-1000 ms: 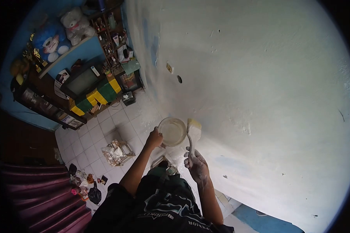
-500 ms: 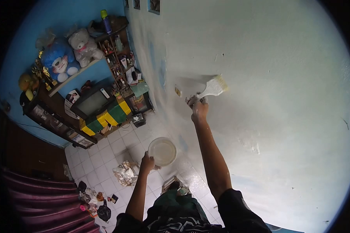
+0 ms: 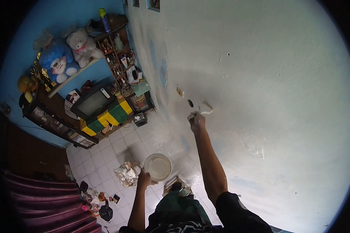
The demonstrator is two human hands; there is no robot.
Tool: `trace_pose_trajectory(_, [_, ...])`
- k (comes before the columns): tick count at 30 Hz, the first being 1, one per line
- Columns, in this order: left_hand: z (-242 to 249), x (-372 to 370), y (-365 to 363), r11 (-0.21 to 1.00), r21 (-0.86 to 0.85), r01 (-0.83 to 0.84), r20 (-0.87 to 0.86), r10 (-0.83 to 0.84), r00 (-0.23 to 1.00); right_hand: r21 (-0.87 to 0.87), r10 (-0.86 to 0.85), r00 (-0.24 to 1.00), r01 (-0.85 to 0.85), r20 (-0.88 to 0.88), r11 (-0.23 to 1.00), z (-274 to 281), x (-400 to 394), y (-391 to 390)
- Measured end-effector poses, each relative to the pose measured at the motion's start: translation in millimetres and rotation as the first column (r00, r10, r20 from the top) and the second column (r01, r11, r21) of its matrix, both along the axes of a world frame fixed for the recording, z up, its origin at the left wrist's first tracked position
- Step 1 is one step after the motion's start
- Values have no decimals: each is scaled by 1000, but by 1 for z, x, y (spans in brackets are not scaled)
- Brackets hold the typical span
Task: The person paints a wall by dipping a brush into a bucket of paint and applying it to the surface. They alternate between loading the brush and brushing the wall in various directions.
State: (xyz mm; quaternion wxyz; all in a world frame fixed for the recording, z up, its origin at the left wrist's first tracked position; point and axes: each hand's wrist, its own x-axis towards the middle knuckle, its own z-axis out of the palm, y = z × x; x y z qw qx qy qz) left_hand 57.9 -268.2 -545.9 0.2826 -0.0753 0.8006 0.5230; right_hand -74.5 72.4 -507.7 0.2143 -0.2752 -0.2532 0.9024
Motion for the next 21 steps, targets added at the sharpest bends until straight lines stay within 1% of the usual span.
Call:
trace_pose_trajectory(1, [-13,2,-3,998,-52,47,-47,-50,998,36,1,997,2,-80,999,39,2,7])
trace_pose_trajectory(2, [-13,4,-1,996,-64,58,-48,-61,997,70,4,988,7,-157,998,80,6,10])
trace_pose_trajectory(3, [-11,6,2,995,-77,69,-50,-73,996,34,-29,976,37,-215,999,117,7,10])
trace_pose_trajectory(4, [7,7,11,998,-50,45,-9,-45,999,-5,-65,960,66,-273,998,150,8,7])
trace_pose_trajectory(6, [10,7,15,999,-16,37,7,-37,999,-3,-75,953,78,-294,997,205,15,-9])
trace_pose_trajectory(7, [-3,7,12,999,-6,52,-18,-52,998,-2,-80,949,83,-304,997,226,18,-19])
trace_pose_trajectory(9, [-22,9,9,997,0,79,-67,-79,995,-48,-102,912,91,-397,995,258,26,-38])
trace_pose_trajectory(10, [-26,9,8,996,-4,93,-93,-93,991,-70,-113,888,92,-445,993,267,28,-45])
trace_pose_trajectory(11, [-29,8,7,997,12,82,-84,-81,993,-48,-135,887,127,-442,991,270,28,-51])
trace_pose_trajectory(12, [-32,6,7,997,28,71,-75,-69,995,-36,-144,883,143,-447,989,265,23,-52])
trace_pose_trajectory(14, [-16,9,9,995,98,-3,23,0,1000,-14,-161,873,174,-460,985,233,2,-46])
trace_pose_trajectory(16, [5,8,10,998,-52,43,-27,-44,999,-8,-267,920,276,-286,961,182,-29,-35])
trace_pose_trajectory(17, [-8,12,1,990,-120,70,-65,-79,995,-14,-329,925,332,-188,943,153,-44,-28])
trace_pose_trajectory(19, [-32,17,-16,962,-249,109,-162,-153,975,162,-413,908,418,-69,894,87,-56,-19])
trace_pose_trajectory(20, [-41,19,-25,943,-311,119,-215,-192,958,147,-409,911,413,-58,899,57,-57,-17])
trace_pose_trajectory(21, [-45,18,-33,946,-307,103,-194,-169,966,135,-404,914,406,-44,904,26,-55,-16])
